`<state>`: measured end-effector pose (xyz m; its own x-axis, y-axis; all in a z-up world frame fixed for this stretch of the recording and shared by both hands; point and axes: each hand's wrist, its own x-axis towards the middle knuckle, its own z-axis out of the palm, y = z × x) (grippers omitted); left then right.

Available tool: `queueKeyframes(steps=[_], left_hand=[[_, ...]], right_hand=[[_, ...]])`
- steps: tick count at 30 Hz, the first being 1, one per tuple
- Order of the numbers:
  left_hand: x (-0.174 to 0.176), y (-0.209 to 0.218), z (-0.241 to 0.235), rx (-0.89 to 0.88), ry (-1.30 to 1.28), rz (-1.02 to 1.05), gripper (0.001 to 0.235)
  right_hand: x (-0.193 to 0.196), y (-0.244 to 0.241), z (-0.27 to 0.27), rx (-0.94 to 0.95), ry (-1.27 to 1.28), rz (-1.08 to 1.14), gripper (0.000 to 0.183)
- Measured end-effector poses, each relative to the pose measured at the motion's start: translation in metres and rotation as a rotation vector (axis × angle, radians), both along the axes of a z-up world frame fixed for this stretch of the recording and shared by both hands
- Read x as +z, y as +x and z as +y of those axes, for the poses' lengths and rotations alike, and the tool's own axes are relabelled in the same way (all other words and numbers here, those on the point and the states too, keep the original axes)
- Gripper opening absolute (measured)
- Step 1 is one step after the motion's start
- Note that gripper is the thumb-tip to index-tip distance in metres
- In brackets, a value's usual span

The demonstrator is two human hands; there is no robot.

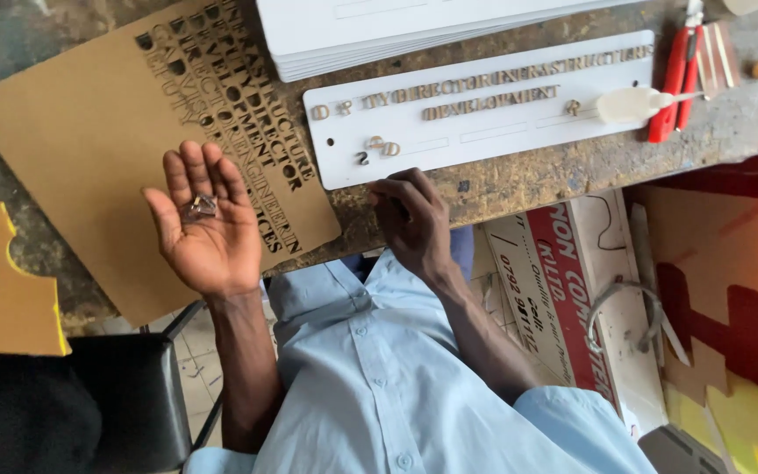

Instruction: The person is assembling a sign by picking up small acrylic letters from their palm and carefully placing them onto a sign board.

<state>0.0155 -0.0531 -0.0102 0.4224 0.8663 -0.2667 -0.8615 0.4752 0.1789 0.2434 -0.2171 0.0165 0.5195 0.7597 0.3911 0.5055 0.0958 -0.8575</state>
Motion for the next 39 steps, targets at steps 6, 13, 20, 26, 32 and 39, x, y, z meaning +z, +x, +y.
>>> queueKeyframes(steps=[6, 13, 20, 26, 32, 39], left_hand=[[0.001, 0.031, -0.023, -0.13, -0.02, 0.044, 0.052], [0.013, 0.092, -0.057, -0.306, -0.026, 0.029, 0.053], [0.032, 0.142, -0.078, -0.453, -0.007, 0.04, 0.054], [0.031, 0.157, -0.083, -0.466, -0.016, 0.037, 0.055], [0.026, 0.129, -0.06, -0.345, 0.016, 0.075, 0.053], [0.012, 0.044, 0.005, -0.078, 0.061, 0.018, 0.049]], right_hand=[[-0.003, 0.006, -0.011, -0.057, 0.04, 0.027, 0.015], [-0.022, 0.067, -0.045, -0.283, 0.015, -0.059, 0.017], [-0.032, 0.181, -0.088, -0.672, -0.42, -0.304, 0.037], [-0.036, 0.204, -0.087, -0.691, -0.562, -0.266, 0.032], [0.013, 0.17, -0.07, -0.565, -0.218, -0.083, 0.016], [0.042, 0.063, -0.005, -0.108, -0.021, 0.225, 0.023]])
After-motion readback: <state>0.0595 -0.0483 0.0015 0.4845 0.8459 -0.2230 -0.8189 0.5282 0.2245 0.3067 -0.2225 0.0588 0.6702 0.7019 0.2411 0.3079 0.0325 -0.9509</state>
